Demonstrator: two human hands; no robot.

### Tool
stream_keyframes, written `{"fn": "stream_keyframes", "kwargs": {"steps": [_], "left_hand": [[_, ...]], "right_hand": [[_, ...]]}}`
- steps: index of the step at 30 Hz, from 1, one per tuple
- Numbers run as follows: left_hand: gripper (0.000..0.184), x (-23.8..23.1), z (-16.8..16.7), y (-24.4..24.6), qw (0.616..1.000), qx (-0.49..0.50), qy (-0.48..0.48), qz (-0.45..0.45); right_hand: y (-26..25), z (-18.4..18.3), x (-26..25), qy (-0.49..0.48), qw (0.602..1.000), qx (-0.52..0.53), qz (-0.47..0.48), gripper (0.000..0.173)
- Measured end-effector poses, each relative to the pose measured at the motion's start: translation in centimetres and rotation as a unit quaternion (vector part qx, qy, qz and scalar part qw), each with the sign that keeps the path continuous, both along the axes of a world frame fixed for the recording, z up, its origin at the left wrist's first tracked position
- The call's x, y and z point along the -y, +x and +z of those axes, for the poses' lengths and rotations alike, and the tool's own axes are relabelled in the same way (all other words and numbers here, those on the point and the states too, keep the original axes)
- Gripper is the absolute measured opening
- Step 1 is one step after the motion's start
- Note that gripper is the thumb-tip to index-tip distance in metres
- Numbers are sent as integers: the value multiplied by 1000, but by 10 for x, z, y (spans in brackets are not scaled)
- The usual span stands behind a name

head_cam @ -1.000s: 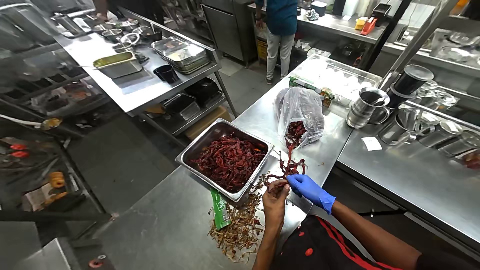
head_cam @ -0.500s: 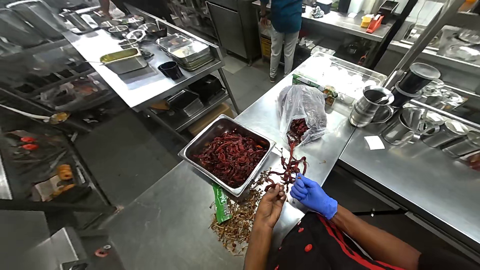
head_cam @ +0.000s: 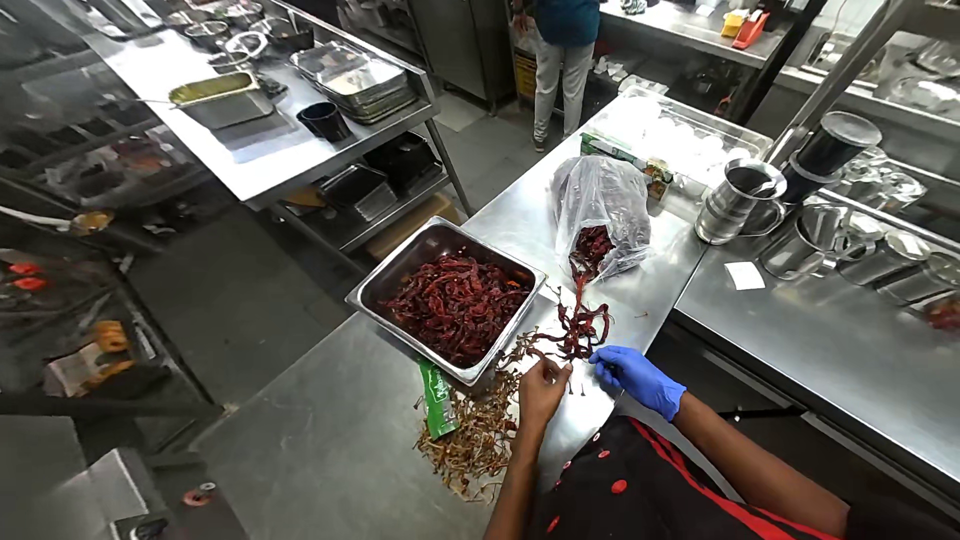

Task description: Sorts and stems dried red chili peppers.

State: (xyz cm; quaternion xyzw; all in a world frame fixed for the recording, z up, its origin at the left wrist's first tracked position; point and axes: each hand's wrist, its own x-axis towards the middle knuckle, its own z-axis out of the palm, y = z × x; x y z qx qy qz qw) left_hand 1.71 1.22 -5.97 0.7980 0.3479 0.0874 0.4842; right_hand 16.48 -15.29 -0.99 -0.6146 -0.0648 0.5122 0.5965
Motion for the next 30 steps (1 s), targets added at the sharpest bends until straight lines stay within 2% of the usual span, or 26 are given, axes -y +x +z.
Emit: {"fn": "stream_keyframes", "kwargs": {"steps": [2, 4, 6, 7, 9, 10, 12, 13, 15, 17, 21, 23, 25, 27, 30], "left_hand": [[47, 9, 9, 11, 987, -123, 94, -42], [42, 22, 14, 23, 970, -193, 137, -54], [34, 28, 13, 28, 975, -178, 131, -29], [34, 27, 10, 28, 985, -140, 99, -4], [33, 24, 7, 22, 996, -10, -52, 67], [32, 24, 9, 19, 978, 62, -167, 105], [26, 26, 17, 11, 898, 144, -383, 163], [24, 27, 19, 7, 855, 165, -456, 184], [21, 28, 22, 0, 804, 187, -529, 197], [24, 31, 22, -4, 794, 190, -538, 208], [24, 39, 24, -4, 821, 188, -483, 239], [23, 38, 25, -4, 813, 204, -489, 241], [26, 32, 22, -5, 796, 204, -522, 229], [31, 29, 18, -5, 787, 183, -554, 201], [26, 35, 16, 0, 813, 166, -518, 206]], "right_hand": [[-4, -3, 0, -1, 1000, 5, 25, 30], [-8, -12, 1, -1, 999, 12, 51, 33], [-11, -16, 0, -1, 998, 9, 68, 34], [-12, -16, -1, 1, 997, 5, 73, 34], [-15, -14, -2, 5, 997, 11, 77, 34], [-18, -13, -2, 5, 997, 20, 78, 34], [-27, -10, -4, 4, 996, 38, 83, 34], [-32, -9, -6, 5, 995, 46, 88, 34], [-41, -6, -12, 8, 994, 67, 90, 33], [-50, -9, -20, 6, 991, 102, 80, 33], [-59, -23, -31, 10, 979, 197, 59, 32], [-55, -26, -32, 23, 965, 253, 70, 31], [-46, -21, -29, 26, 947, 295, 124, 31], [-38, -12, -26, 35, 946, 263, 188, 30], [-31, -11, -21, 37, 963, 158, 214, 29]]}}
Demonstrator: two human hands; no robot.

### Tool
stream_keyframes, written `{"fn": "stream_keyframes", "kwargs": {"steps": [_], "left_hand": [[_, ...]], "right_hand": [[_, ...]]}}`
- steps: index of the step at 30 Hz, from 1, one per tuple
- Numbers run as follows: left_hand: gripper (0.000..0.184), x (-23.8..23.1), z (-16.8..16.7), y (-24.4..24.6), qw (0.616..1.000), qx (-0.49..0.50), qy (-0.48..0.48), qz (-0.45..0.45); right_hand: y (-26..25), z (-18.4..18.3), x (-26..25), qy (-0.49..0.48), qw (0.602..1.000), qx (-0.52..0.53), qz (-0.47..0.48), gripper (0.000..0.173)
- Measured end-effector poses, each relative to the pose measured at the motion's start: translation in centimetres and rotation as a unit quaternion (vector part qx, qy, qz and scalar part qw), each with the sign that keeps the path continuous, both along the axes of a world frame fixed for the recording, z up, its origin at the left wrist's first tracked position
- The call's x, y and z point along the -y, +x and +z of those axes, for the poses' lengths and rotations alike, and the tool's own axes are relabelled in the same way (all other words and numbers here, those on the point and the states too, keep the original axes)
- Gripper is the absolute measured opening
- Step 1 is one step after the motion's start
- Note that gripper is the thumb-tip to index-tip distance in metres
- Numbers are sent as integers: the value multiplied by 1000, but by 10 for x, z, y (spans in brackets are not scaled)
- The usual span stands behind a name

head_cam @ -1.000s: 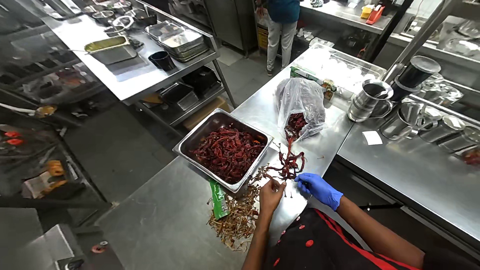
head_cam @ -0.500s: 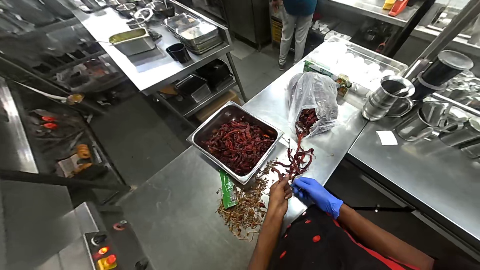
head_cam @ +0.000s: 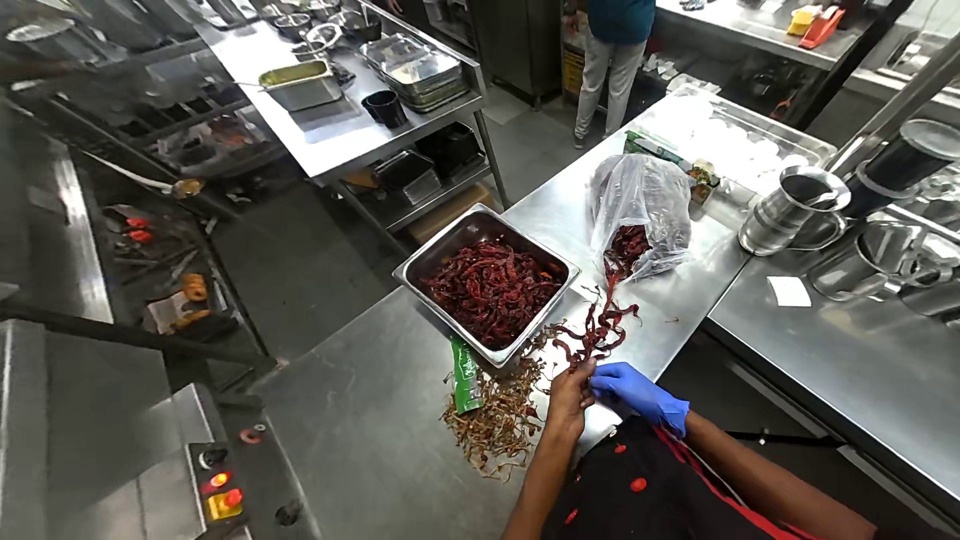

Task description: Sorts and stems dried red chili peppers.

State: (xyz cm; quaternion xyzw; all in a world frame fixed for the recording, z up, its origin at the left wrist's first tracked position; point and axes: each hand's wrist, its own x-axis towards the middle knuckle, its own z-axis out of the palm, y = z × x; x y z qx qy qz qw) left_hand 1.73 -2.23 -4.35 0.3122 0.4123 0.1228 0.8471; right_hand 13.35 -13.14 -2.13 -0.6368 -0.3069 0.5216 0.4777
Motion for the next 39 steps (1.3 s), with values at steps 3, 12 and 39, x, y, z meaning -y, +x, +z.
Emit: {"fn": "stream_keyframes", "kwargs": {"steps": [3, 12, 39], "left_hand": [[23, 6, 1, 6, 997, -23, 67, 13], [26, 15, -3, 2, 926, -125, 347, -82], [43, -26, 16, 28, 718, -270, 609, -202]], "right_hand": [[0, -2, 4, -12, 996, -68, -58, 30], [5, -11, 12, -74, 986, 137, -56, 33], [22, -17, 19, -17, 942, -294, -159, 45]]}}
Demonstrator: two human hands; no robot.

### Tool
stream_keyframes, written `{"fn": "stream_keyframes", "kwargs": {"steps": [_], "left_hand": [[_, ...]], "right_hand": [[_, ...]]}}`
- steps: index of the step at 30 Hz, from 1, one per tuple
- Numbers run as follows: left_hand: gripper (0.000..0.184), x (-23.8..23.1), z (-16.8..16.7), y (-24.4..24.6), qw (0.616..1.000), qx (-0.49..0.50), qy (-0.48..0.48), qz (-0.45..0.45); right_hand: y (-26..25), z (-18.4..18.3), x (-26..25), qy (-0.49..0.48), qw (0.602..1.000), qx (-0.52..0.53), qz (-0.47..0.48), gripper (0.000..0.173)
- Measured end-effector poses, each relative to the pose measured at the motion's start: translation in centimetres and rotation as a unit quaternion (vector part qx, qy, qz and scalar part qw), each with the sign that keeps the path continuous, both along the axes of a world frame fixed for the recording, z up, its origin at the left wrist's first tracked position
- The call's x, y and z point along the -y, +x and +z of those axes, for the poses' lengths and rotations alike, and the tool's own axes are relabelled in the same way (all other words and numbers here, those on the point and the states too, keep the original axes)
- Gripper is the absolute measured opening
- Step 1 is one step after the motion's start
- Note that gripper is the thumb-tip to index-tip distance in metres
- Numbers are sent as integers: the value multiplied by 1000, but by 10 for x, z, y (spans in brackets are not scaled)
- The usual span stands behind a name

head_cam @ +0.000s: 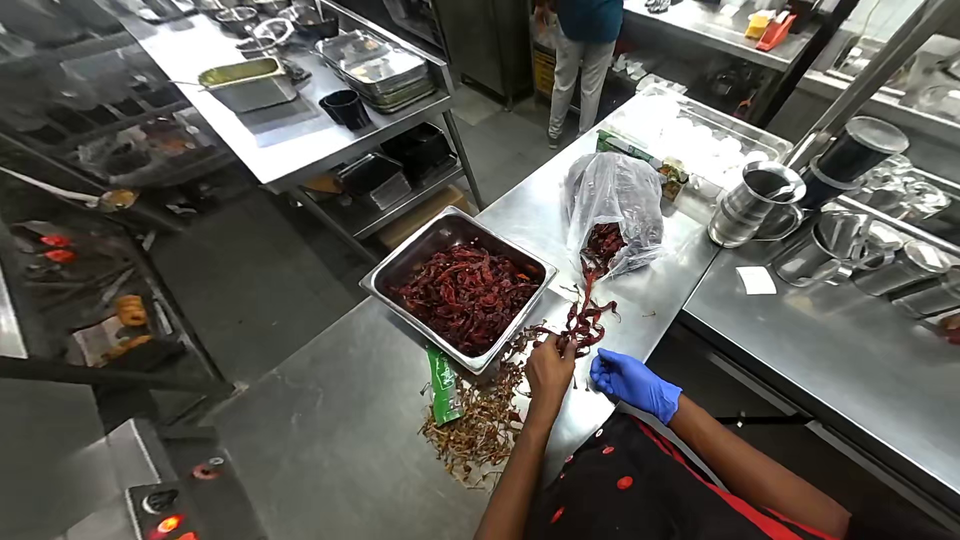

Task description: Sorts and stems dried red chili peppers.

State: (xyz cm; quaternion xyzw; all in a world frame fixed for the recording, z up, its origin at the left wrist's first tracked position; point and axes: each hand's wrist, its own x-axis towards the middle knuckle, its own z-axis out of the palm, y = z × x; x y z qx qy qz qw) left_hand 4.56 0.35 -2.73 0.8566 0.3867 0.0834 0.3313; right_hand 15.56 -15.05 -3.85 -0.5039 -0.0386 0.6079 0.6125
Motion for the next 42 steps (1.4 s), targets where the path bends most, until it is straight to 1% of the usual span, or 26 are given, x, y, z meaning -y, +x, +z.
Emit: {"fn": "stream_keyframes", "kwargs": {"steps": [2, 4, 8, 10, 13, 14, 17, 19, 20, 22, 23, 25, 26, 27, 28, 29, 30, 31, 32, 33, 34, 35, 36, 39, 41, 42], "left_hand": [[44, 4, 4, 15, 997, -63, 33, -10], [33, 4, 4, 24, 996, -89, 23, -15], [32, -7, -4, 15, 991, 72, -106, 35], [33, -6, 1, 5, 940, 181, -274, 91], [21, -2, 4, 0, 820, 269, -473, 179], [18, -1, 4, -3, 802, 276, -496, 187], [19, 5, -2, -7, 792, 297, -496, 195], [21, 11, -4, -7, 816, 322, -432, 210], [23, 14, -5, -8, 850, 330, -359, 200], [18, 20, -8, -14, 939, 301, -111, 124], [14, 23, -12, -17, 956, 277, 44, 84], [18, 22, -22, -21, 934, 252, 254, 26], [24, 20, -27, -23, 920, 252, 300, 10], [25, 19, -28, -24, 920, 263, 291, 13], [23, 21, -25, -23, 935, 278, 219, 35], [16, 22, -17, -22, 952, 289, 76, 73], [13, 19, -7, -19, 937, 304, -122, 117], [14, 14, 3, -15, 865, 336, -336, 163], [16, 8, 10, -15, 765, 346, -511, 185], [21, 3, 17, -19, 666, 344, -639, 175], [24, 0, 22, -23, 595, 338, -713, 152], [24, 1, 27, -27, 555, 337, -749, 132], [23, 3, 33, -30, 534, 339, -766, 115], [19, 12, 43, -32, 524, 340, -775, 97], [19, 11, 42, -28, 551, 348, -750, 115], [22, 9, 40, -24, 599, 354, -705, 138]], "right_hand": [[-2, -1, 2, -18, 998, 57, 10, 31], [-3, -4, 4, -27, 994, 100, 19, 24], [-4, -5, 3, -41, 988, 149, 21, 26], [-7, -2, -1, -31, 986, 163, 28, 30], [-14, 7, -16, 4, 982, 183, 34, 36], [-16, 11, -22, 13, 981, 191, 30, 37], [-23, 18, -38, 17, 973, 230, -1, 31], [-24, 13, -43, 18, 966, 259, -6, 30], [-25, 11, -44, 18, 964, 264, -3, 30], [-29, 13, -48, 2, 967, 254, -5, 30], [-32, 18, -49, -12, 970, 244, -11, 28], [-39, 27, -51, -42, 961, 272, -32, 22], [-41, 29, -52, -47, 952, 301, -44, 17], [-42, 29, -53, -52, 938, 339, -45, 14], [-42, 29, -53, -57, 921, 382, -40, 16], [-41, 28, -53, -52, 911, 408, -29, 21], [-38, 28, -52, -30, 912, 409, -16, 25], [-33, 28, -50, 10, 922, 387, -9, 27], [-30, 28, -46, 62, 936, 347, -5, 25], [-26, 31, -43, 116, 949, 293, -3, 23], [-23, 33, -39, 160, 958, 236, 5, 20], [-19, 36, -35, 192, 963, 188, 24, 18], [-14, 40, -31, 211, 964, 153, 47, 17], [4, 44, -21, 245, 953, 119, 132, 13], [9, 48, -19, 263, 933, 143, 202, 16], [5, 52, -19, 257, 925, 158, 232, 16]]}}
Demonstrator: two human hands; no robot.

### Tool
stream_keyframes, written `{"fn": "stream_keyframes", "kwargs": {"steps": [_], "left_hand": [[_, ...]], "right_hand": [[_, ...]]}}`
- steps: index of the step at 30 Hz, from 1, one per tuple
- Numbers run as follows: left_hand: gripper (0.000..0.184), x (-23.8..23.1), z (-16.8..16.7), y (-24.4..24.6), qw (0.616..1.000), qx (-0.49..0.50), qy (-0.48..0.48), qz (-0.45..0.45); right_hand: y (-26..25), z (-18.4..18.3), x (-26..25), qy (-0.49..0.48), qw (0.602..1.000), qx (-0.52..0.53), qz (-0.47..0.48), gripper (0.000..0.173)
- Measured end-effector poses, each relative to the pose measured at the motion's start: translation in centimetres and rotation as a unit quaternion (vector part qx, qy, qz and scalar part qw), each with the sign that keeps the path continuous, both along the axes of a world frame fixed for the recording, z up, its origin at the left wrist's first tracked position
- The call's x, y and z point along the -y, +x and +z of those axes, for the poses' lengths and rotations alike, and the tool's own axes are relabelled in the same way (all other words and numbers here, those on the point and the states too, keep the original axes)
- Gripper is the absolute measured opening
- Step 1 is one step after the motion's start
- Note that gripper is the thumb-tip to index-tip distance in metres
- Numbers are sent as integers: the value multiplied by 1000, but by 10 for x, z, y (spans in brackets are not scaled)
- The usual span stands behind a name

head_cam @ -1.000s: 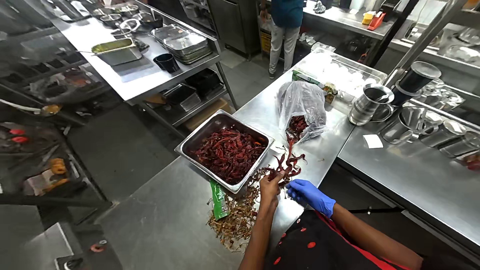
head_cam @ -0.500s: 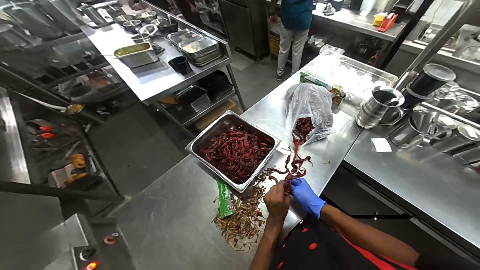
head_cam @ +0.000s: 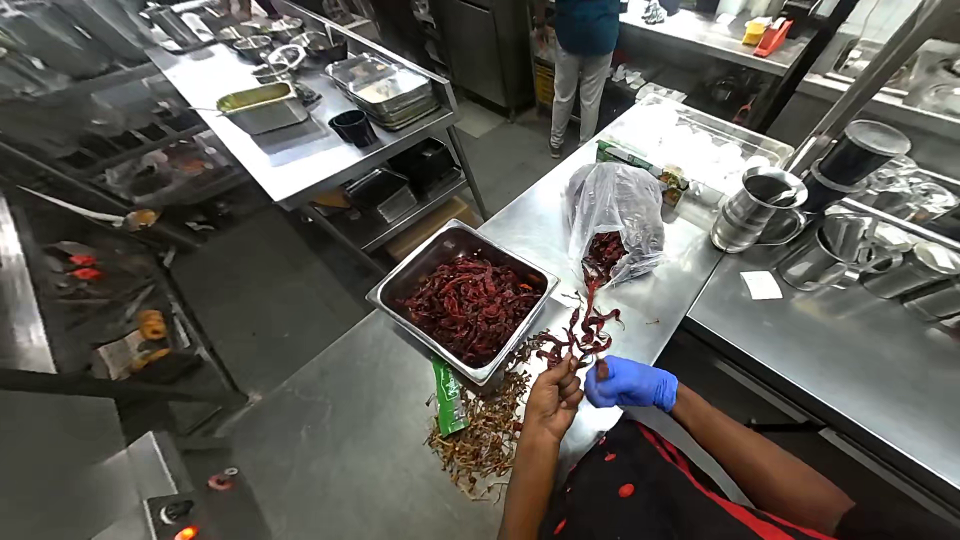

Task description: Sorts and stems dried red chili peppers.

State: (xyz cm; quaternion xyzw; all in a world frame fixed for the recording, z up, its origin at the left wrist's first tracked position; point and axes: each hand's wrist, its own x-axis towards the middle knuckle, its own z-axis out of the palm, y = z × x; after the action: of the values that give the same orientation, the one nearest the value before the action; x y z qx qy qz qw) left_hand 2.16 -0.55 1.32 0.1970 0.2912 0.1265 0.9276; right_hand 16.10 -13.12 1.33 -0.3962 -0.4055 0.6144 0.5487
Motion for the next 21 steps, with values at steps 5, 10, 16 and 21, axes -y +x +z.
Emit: {"fn": "stream_keyframes", "kwargs": {"steps": [5, 10, 16, 21], "left_hand": [[26, -31, 19, -2, 918, -157, 361, 49], [50, -99, 50, -27, 576, -379, 724, 7], [49, -88, 61, -20, 520, -339, 784, 15], [23, -19, 19, -1, 724, -185, 664, -18]], "right_hand": [[-22, 3, -14, -53, 995, 80, -27, 26], [-19, -2, -22, -110, 963, 224, -102, 35], [-16, 24, -30, -93, 879, 440, -158, 34], [-24, 25, -34, -103, 868, 460, -159, 26]]}}
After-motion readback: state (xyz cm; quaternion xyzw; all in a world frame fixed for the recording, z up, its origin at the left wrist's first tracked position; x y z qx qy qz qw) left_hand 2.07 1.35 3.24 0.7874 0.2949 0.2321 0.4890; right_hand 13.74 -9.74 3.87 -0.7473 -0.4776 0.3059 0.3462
